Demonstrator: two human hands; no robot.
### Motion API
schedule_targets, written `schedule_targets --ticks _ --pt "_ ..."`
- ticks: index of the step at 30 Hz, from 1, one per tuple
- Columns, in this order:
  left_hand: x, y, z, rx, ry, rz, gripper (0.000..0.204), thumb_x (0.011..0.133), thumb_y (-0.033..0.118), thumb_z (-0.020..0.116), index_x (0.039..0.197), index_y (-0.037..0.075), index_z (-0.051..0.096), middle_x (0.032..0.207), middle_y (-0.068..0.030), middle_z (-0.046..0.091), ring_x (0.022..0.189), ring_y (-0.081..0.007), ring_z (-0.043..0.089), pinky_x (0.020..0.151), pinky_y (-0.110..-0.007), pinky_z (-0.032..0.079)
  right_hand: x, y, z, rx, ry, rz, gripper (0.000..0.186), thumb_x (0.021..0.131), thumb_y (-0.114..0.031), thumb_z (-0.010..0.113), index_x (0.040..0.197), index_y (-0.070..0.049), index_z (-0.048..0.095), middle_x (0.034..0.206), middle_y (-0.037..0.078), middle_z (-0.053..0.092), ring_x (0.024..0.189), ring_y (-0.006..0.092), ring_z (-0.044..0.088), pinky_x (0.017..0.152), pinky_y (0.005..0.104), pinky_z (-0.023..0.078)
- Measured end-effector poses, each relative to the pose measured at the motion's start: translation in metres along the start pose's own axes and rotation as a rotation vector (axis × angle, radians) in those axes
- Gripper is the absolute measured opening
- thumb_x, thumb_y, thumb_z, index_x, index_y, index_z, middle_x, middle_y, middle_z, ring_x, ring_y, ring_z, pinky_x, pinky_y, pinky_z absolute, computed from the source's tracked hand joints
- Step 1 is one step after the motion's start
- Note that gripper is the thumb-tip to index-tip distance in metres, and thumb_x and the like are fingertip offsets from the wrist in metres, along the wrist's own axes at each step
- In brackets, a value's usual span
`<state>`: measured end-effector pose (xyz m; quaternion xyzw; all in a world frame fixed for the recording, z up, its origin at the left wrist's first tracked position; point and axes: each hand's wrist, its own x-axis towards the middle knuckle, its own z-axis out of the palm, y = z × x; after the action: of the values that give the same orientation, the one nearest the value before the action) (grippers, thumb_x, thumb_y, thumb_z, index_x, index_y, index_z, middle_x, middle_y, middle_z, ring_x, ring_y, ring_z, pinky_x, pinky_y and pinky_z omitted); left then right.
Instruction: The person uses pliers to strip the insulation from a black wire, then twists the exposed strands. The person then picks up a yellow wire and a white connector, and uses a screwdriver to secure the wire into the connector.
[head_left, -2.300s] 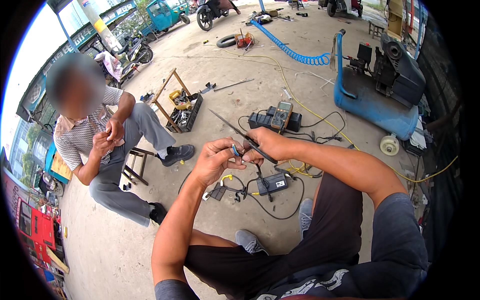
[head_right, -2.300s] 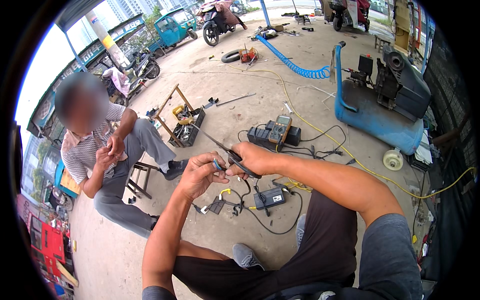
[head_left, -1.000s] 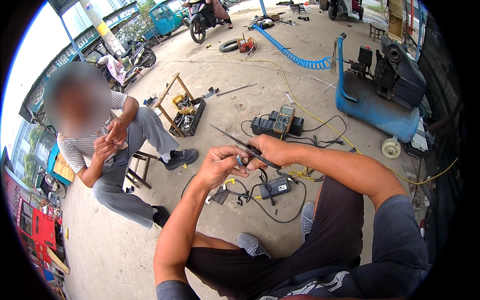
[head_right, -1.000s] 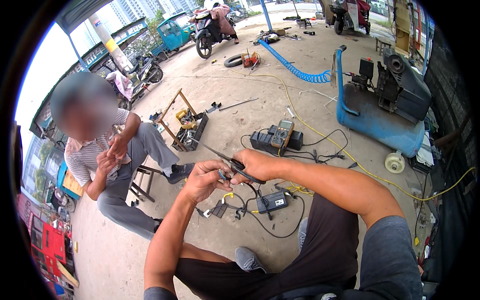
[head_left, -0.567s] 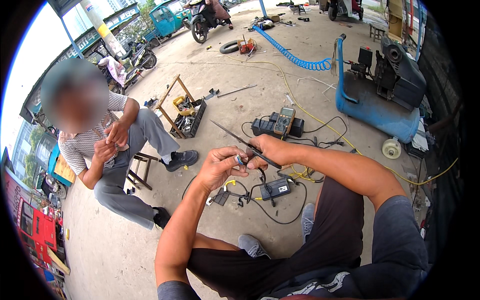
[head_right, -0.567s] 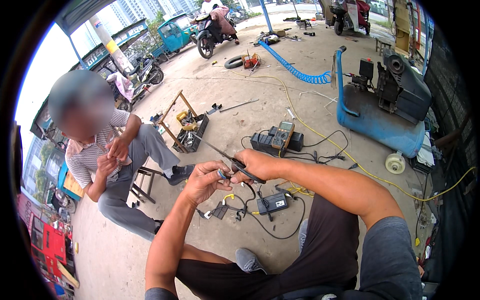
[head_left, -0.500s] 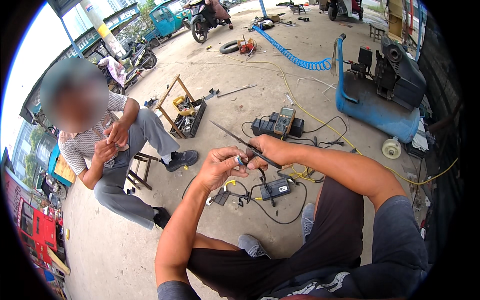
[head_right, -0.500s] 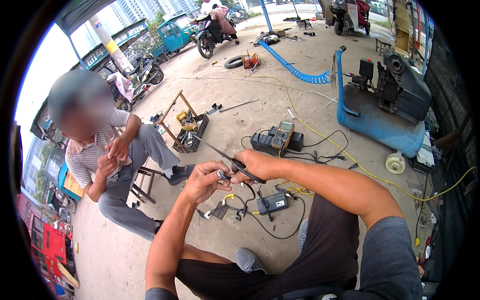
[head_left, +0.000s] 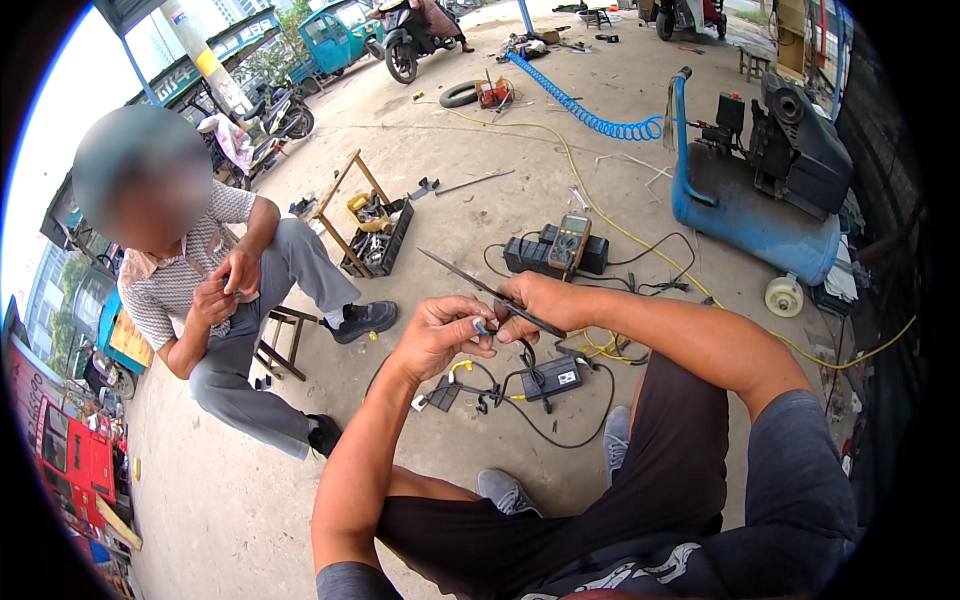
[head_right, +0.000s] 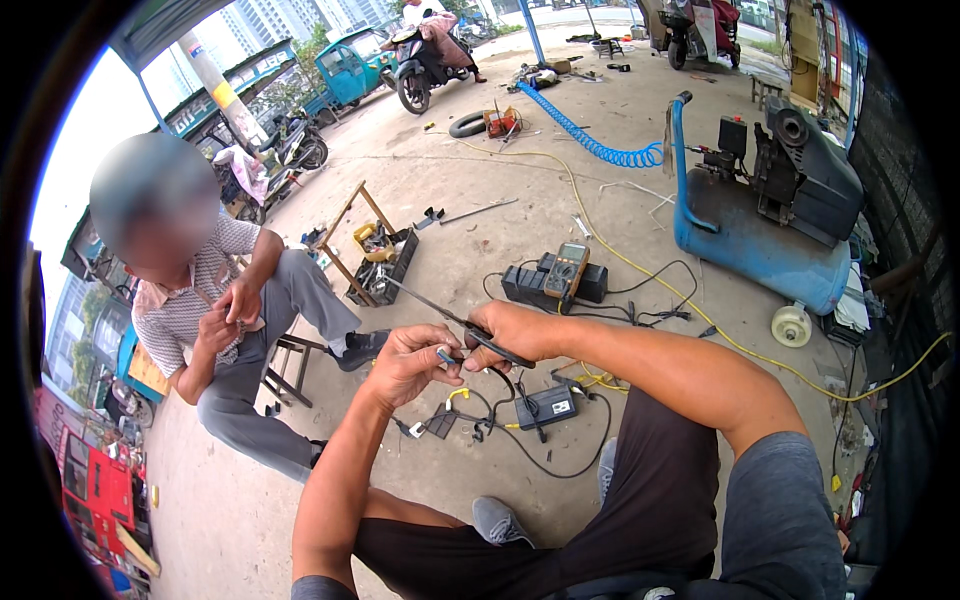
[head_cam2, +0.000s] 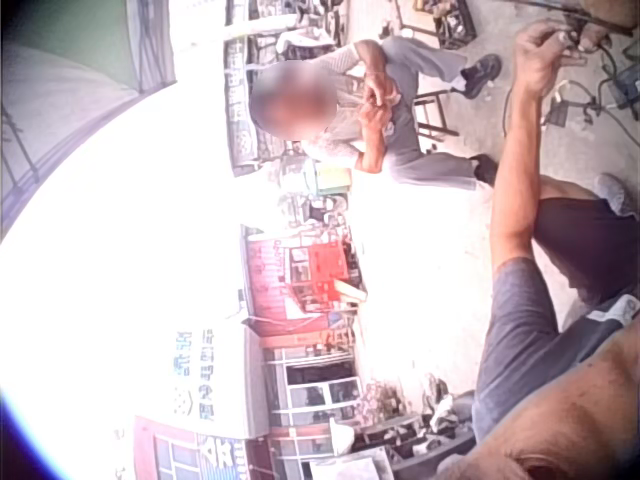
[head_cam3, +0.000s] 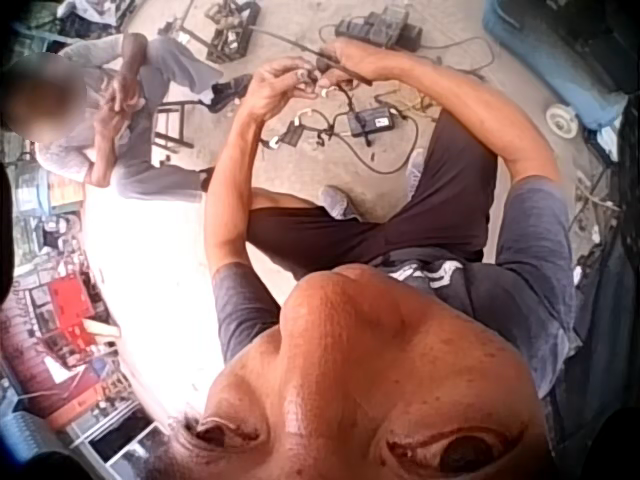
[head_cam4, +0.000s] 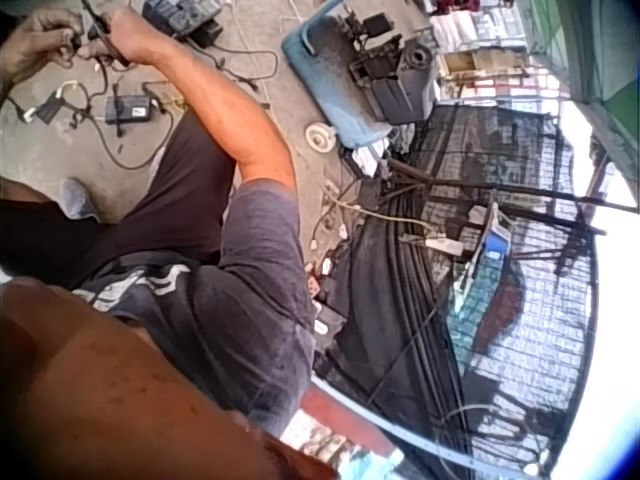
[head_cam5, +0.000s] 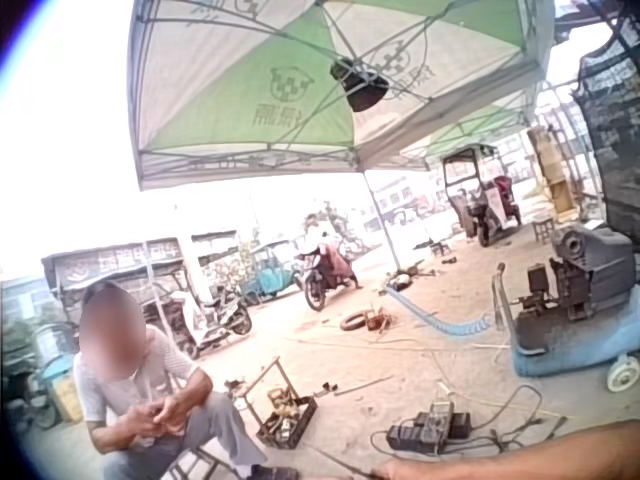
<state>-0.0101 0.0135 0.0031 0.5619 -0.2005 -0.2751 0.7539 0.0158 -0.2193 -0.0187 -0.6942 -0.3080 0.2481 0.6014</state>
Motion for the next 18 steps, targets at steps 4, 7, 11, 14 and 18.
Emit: schedule_targets --ticks 4,7,11,14,18 --pt "0.0 0.0 0.001 -0.012 0.024 -0.01 0.015 0.091 0.005 0.066 0.103 -0.004 0.066 0.098 -0.0123 0.066 0.079 -0.0216 0.069 0.075 -0.042 0.063 0.001 0.002 0.001 -0.009 0.021 -0.024 0.035 0.076 -0.02 0.084 0.088 -0.001 0.057 0.066 0.003 0.059 0.052 0.0082 0.053 0.046 0.0245 0.042" --pt "0.001 0.0 0.002 -0.014 0.043 -0.012 0.015 0.09 0.005 0.067 0.103 -0.003 0.066 0.1 -0.0116 0.066 0.079 -0.0213 0.069 0.076 -0.043 0.063 0.001 0.001 0.002 -0.052 0.077 -0.021 0.034 0.075 -0.019 0.084 0.085 0.0 0.058 0.067 0.003 0.059 0.056 0.0094 0.053 0.051 0.0264 0.043" --pt "0.0 0.0 0.003 -0.006 0.078 -0.012 0.016 0.089 0.005 0.066 0.103 -0.003 0.066 0.102 -0.0111 0.066 0.079 -0.0213 0.069 0.077 -0.044 0.063 0.002 -0.001 0.002 -0.245 0.139 -0.086 0.037 0.072 -0.021 0.086 0.085 0.001 0.059 0.071 0.005 0.06 0.064 0.0122 0.053 0.059 0.0301 0.044" --pt "-0.002 0.0 0.002 -0.034 0.106 -0.013 0.017 0.089 0.005 0.066 0.104 -0.003 0.066 0.102 -0.0116 0.066 0.081 -0.0219 0.069 0.078 -0.045 0.062 0.003 -0.01 0.0 -0.368 0.158 -0.065 0.041 0.072 -0.023 0.087 0.09 0.002 0.059 0.075 0.005 0.06 0.07 0.0108 0.054 0.063 0.0293 0.045" --pt "0.001 0.001 0.001 -0.081 0.099 -0.032 0.024 0.091 0.009 0.066 0.112 -0.003 0.064 0.102 -0.0122 0.068 0.088 -0.0242 0.07 0.079 -0.041 0.062 0.001 -0.008 -0.002 -0.366 0.237 -0.107 0.042 0.067 -0.022 0.088 0.084 0.003 0.059 0.074 0.01 0.061 0.069 0.0167 0.056 0.064 0.0331 0.045"
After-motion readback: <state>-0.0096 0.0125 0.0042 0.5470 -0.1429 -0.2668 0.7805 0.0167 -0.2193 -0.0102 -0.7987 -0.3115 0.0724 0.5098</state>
